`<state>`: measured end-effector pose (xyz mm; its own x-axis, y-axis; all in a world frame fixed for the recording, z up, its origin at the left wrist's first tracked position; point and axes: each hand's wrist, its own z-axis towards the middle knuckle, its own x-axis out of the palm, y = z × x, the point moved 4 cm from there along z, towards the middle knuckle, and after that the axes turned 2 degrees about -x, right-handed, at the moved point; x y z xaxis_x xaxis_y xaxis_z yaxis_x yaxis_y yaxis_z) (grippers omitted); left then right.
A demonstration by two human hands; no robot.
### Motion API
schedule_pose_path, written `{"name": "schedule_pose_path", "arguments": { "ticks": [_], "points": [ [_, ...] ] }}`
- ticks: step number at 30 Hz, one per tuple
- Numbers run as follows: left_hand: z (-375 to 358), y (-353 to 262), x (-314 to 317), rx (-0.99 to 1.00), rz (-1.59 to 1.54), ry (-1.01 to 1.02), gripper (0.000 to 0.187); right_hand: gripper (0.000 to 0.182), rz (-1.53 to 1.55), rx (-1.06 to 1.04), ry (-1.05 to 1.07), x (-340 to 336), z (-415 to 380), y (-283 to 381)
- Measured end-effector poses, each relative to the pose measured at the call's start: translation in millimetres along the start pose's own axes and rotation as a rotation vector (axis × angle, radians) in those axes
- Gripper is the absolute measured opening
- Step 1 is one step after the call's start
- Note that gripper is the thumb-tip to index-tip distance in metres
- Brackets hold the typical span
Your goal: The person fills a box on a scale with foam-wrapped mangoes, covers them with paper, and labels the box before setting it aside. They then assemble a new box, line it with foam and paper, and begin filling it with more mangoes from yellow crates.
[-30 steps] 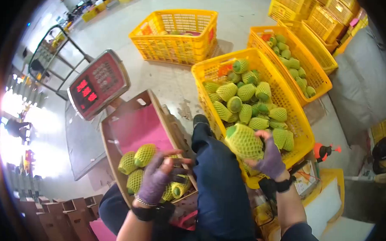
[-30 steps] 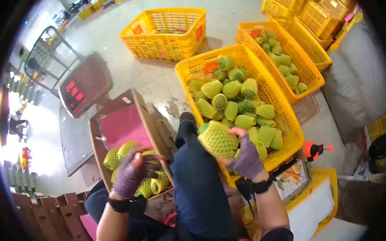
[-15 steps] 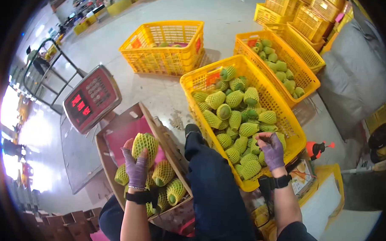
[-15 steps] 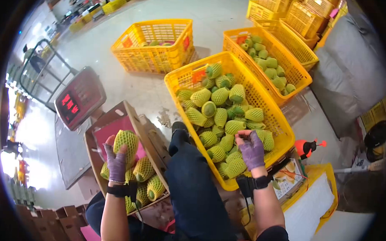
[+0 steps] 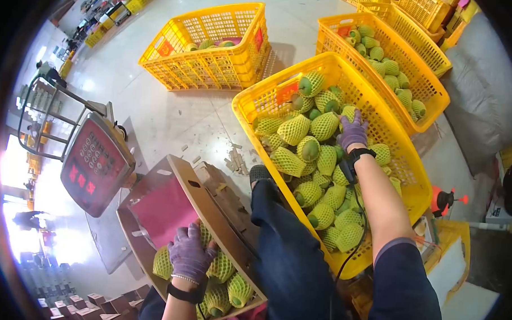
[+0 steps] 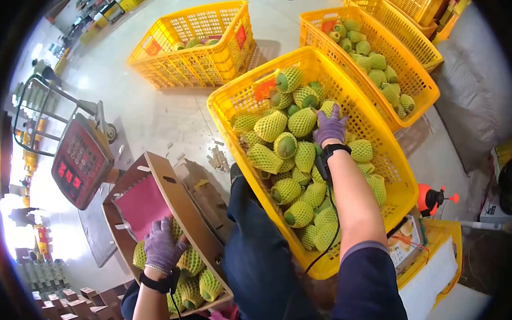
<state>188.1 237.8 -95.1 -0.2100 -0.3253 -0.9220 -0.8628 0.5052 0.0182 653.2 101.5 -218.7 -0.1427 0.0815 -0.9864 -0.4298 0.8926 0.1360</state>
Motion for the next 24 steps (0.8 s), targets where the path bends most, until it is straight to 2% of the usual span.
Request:
{"name": "schedule_pose_path", "arguments": {
  "ticks": [3, 4, 7, 9, 10, 11, 13, 15, 16, 17, 19, 20, 21, 23, 24],
  "points": [
    [-4, 6, 6, 0.035, -0.003, -0.027, 0.075, 0.046, 0.141, -0.007, 0.052, -5, 20, -13],
    [-7, 9, 1, 0.041, -0.09, -0.057, 0.08, 0.044, 0.264, 0.003, 0.018, -6, 22, -22],
    [-20, -2, -20, 0.031, -0.242, -0.178, 0.085, 0.047, 0.99, -0.09, 0.091, -33, 0, -45],
    [-36, -13, -49, 0.161, -0.354, -0.637, 0.079, 0.054, 1.488, -0.076, 0.328, -62, -48, -46],
    [-43, -24, -59, 0.187, -0.513, -0.57, 0.076, 0.058, 1.643, -0.098, 0.476, -79, -77, -40],
    [-48, -36, -63, 0.183, -0.512, -0.574, 0.076, 0.062, 1.795, -0.119, 0.632, -95, -107, -32],
    [-52, -67, -61, 0.354, -1.245, -0.105, 0.076, 0.065, 1.903, -0.192, 0.792, -121, -158, -1],
    [-59, -91, -76, 0.633, -1.158, -0.128, 0.071, 0.06, 1.851, -0.207, 0.893, -131, -197, 16],
    [-65, -102, -90, 0.767, -1.097, -0.204, 0.069, 0.053, 1.812, -0.175, 0.992, -139, -214, 29],
    [-65, -105, -93, 0.774, -1.093, -0.207, 0.069, 0.046, 1.771, -0.142, 1.099, -142, -229, 42],
    [-70, -105, -91, 0.92, -1.124, -0.049, 0.069, 0.047, 1.597, -0.165, 1.093, -136, -245, 66],
    [-72, -99, -90, 0.888, -1.117, -0.084, 0.069, 0.039, 1.533, -0.283, 1.068, -136, -248, 78],
    [-75, -95, -88, 0.872, -1.107, -0.098, 0.069, 0.039, 1.537, -0.299, 1.086, -131, -252, 87],
    [-80, -87, -83, 0.767, -1.196, -0.073, 0.067, 0.041, 1.552, -0.359, 0.953, -122, -256, 98],
    [-84, -86, -87, 0.795, -1.147, -0.09, 0.067, 0.046, 1.375, -0.608, 0.738, -127, -260, 103]
  ]
}}
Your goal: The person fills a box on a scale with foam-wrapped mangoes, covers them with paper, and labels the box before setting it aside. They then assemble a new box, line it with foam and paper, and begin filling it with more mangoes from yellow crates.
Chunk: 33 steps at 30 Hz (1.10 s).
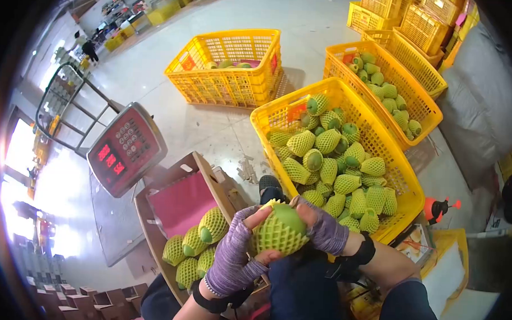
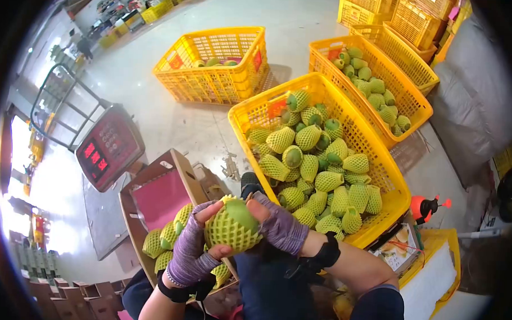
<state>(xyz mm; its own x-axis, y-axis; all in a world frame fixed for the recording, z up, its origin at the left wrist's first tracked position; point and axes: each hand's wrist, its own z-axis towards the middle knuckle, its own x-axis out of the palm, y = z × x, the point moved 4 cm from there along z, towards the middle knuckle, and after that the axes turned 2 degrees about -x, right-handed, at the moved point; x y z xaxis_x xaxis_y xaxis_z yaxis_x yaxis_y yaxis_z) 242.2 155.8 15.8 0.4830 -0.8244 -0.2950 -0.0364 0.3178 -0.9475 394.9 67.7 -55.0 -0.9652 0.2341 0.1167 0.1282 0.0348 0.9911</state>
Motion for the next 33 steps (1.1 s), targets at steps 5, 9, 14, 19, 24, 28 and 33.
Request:
{"name": "schedule_pose_path", "arguments": {
  "ticks": [5, 9, 14, 19, 24, 28, 33],
  "points": [
    [-6, -22, 0, 0.069, 0.308, 0.138, 0.074, 0.038, -0.043, 0.117, 0.112, 19, -10, -21],
    [-5, -37, 6, 0.135, 0.553, 0.216, 0.076, 0.032, -0.736, -0.497, 0.16, 33, -5, -30],
    [-19, -31, -26, -0.06, 0.096, -0.22, 0.059, 0.053, 0.554, 0.362, 0.037, 29, -2, 7],
    [-21, -30, -40, -0.184, -0.044, -0.274, 0.042, 0.058, 0.643, 0.482, 0.021, 38, 2, 3],
    [-11, -48, -27, -0.064, 0.35, -0.125, 0.048, 0.058, 0.655, 0.465, 0.161, 38, 5, 15],
    [-2, -20, -23, -0.351, -0.36, 0.015, 0.064, 0.057, 0.277, 0.238, 0.152, 38, 3, 26],
    [-14, 16, -94, -0.367, -0.138, -0.141, 0.063, 0.036, 0.67, 0.442, 0.206, -37, 33, -19]
  ]
}}
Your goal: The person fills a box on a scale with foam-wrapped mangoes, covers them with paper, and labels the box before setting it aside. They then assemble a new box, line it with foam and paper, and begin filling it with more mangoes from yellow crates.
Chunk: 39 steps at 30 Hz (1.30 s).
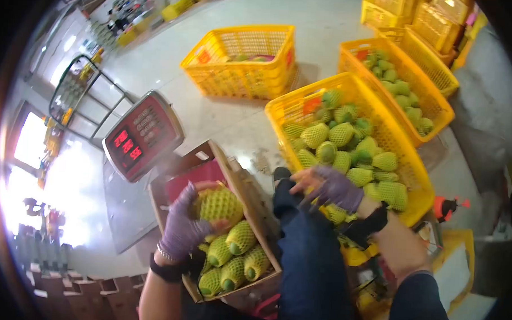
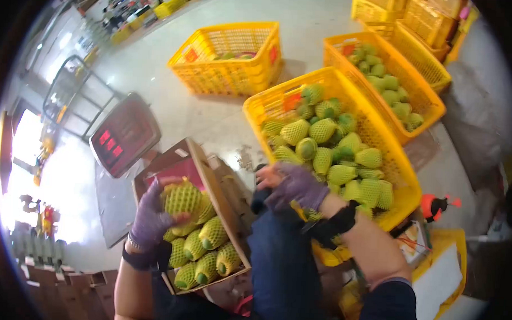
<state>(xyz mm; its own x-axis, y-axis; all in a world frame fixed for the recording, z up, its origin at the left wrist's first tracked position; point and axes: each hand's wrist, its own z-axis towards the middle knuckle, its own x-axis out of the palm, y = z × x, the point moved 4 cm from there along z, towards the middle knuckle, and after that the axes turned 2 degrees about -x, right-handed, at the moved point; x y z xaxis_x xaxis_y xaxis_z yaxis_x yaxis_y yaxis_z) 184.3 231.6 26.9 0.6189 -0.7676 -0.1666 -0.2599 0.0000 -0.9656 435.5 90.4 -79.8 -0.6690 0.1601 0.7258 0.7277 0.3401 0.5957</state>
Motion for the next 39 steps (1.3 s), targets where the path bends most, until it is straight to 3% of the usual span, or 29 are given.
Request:
{"name": "schedule_pose_path", "arguments": {
  "ticks": [1, 2, 3, 4, 5, 6, 7, 8, 10, 12, 13, 14, 16, 18, 19, 20, 22, 24, 26, 27, 29, 31, 32, 34, 35, 36, 38, 39],
  "points": [
    [9, 8, -24, 0.07, 0.311, -0.096, 0.062, 0.037, -0.745, -0.398, -0.289, -53, 7, 6],
    [14, 17, -51, 0.125, 0.635, -0.194, 0.06, 0.04, -0.908, -0.4, -0.562, -84, 6, 25],
    [20, 47, -80, 0.113, 0.803, -0.232, 0.058, 0.046, -0.888, -0.371, -0.654, -137, 15, 34],
    [27, 72, -107, 0.108, 0.973, -0.263, 0.055, 0.053, -0.955, -0.259, -0.916, -185, 22, 40],
    [26, 85, -115, -0.038, 1.187, -0.246, 0.054, 0.061, -1.067, -0.332, -1.011, -205, 21, 48],
    [27, 106, -124, -0.144, 1.457, -0.217, 0.057, 0.07, -1.012, -0.365, -1.05, -272, 37, 42],
    [25, 153, -146, -0.064, 1.661, -0.161, 0.062, 0.074, -1.012, -0.293, -1.196, -279, 50, 47],
    [19, 130, -129, -0.134, 1.572, -0.191, 0.064, 0.079, -0.997, -0.212, -1.349, -284, 58, 52],
    [15, 159, -133, -0.297, 1.637, -0.087, 0.065, 0.088, -0.868, -0.027, -1.534, -333, 95, 42],
    [16, 173, -142, -0.389, 1.487, -0.002, 0.066, 0.091, -0.841, 0.125, -1.584, -299, 103, 49],
    [18, 169, -139, -0.449, 1.376, 0.026, 0.067, 0.089, -0.834, 0.199, -1.606, -236, 88, 67],
    [17, 165, -135, -0.511, 1.26, 0.058, 0.068, 0.087, -0.845, 0.209, -1.632, -282, 103, 53],
    [14, 158, -128, -0.538, 1.37, 0.122, 0.065, 0.082, -0.927, -0.019, -1.649, -339, 104, 39],
    [9, 165, -129, -0.522, 1.47, 0.145, 0.061, 0.078, -1.311, -0.077, -1.424, -476, 122, 14],
    [-2, 235, -166, -0.285, 1.653, 0.197, 0.062, 0.07, -1.045, -0.453, -1.721, -450, 108, 13],
    [9, 167, -131, -0.476, 1.41, 0.083, 0.062, 0.067, -1.118, -0.231, -1.393, -464, 97, 16],
    [7, 170, -143, -0.313, 1.311, 0.053, 0.062, 0.066, -0.413, -0.349, -1.457, -309, 45, 40],
    [17, 149, -114, -0.232, 1.411, 0.114, 0.061, 0.07, -0.455, -0.515, -1.113, -265, 9, 46],
    [16, 140, -116, -0.028, 1.411, -0.339, 0.057, 0.065, -0.374, -0.627, -0.771, -226, -21, 39],
    [19, 106, -92, 0.072, 1.273, -0.385, 0.049, 0.073, -0.398, -0.592, -0.674, -169, -39, 48],
    [21, 72, -50, 0.015, 0.698, -0.336, 0.043, 0.082, -0.48, -0.55, -0.503, -116, -63, 48],
    [25, 64, -1, 0.062, 0.19, -0.13, 0.042, 0.074, -0.489, -0.501, -0.311, -48, -73, 53],
    [19, 52, 27, -0.123, -0.22, 0.059, 0.053, 0.072, -0.469, -0.469, -0.214, -19, -73, 51],
    [18, 44, 71, -0.212, -0.574, 0.29, 0.085, 0.07, -0.386, -0.448, -0.07, 22, -67, 40],
    [16, 51, 90, -0.237, -0.794, 0.328, 0.091, 0.065, -0.417, -0.462, -0.128, 31, -61, 31],
    [16, 58, 105, -0.149, -0.991, 0.341, 0.077, 0.064, -0.498, -0.449, -0.223, 45, -57, 21],
    [6, 41, 108, -0.149, -0.949, 0.215, 0.07, 0.069, -0.64, -0.52, -0.371, 69, -55, 3],
    [2, 42, 109, -0.139, -0.95, 0.215, 0.07, 0.075, -0.913, -0.694, -0.36, 76, -56, -4]
  ]
}}
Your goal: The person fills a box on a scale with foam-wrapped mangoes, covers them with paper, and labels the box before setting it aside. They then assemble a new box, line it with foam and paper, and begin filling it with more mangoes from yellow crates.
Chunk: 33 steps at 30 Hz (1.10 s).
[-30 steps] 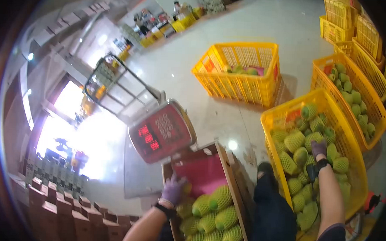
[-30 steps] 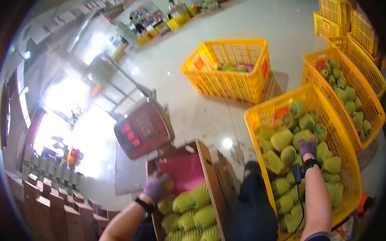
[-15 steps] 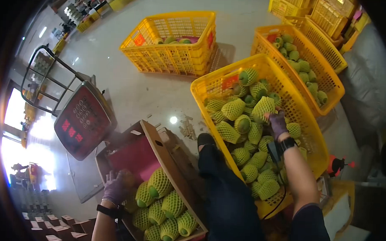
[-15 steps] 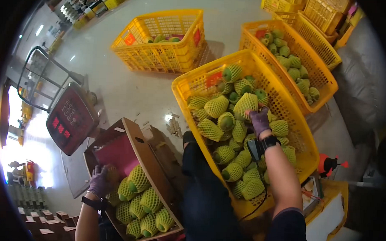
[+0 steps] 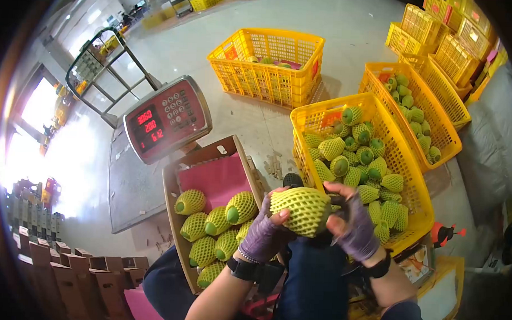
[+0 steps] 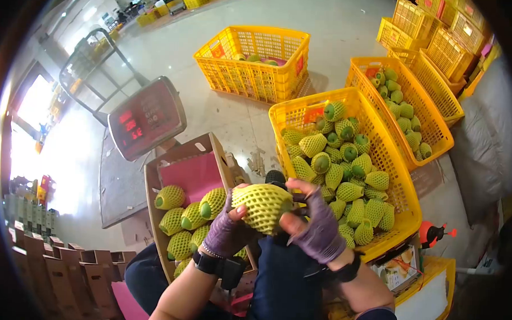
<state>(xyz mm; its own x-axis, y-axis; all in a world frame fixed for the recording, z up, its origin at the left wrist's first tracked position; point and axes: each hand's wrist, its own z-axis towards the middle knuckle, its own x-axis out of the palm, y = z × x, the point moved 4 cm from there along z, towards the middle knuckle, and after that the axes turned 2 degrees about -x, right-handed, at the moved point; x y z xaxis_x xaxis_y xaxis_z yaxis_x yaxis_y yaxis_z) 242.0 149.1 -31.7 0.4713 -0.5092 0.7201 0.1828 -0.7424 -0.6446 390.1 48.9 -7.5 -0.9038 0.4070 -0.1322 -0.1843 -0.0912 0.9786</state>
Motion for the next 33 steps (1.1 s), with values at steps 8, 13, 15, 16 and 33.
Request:
{"name": "schedule_pose_path", "arguments": {
  "ticks": [8, 13, 15, 16, 33],
  "points": [
    [-49, 4, -10, -0.034, -0.243, 0.073, 0.077, 0.085, 0.127, -0.166, -0.094, 25, -24, -16],
    [-57, -1, -3, -0.113, -0.077, 0.052, 0.065, 0.049, -0.105, -0.277, 0.122, 28, -19, 12],
    [-60, -6, 8, -0.144, -0.019, 0.049, 0.067, 0.035, -0.097, -0.288, 0.075, 31, -16, 13],
    [-61, -6, 9, -0.146, 0.045, 0.044, 0.069, 0.033, -0.024, -0.262, 0.171, 33, -14, 9],
    [20, -105, -161, 0.01, 2.209, -0.582, 0.05, 0.049, -0.762, 0.566, -0.194, -116, 84, -243]
  ]
}}
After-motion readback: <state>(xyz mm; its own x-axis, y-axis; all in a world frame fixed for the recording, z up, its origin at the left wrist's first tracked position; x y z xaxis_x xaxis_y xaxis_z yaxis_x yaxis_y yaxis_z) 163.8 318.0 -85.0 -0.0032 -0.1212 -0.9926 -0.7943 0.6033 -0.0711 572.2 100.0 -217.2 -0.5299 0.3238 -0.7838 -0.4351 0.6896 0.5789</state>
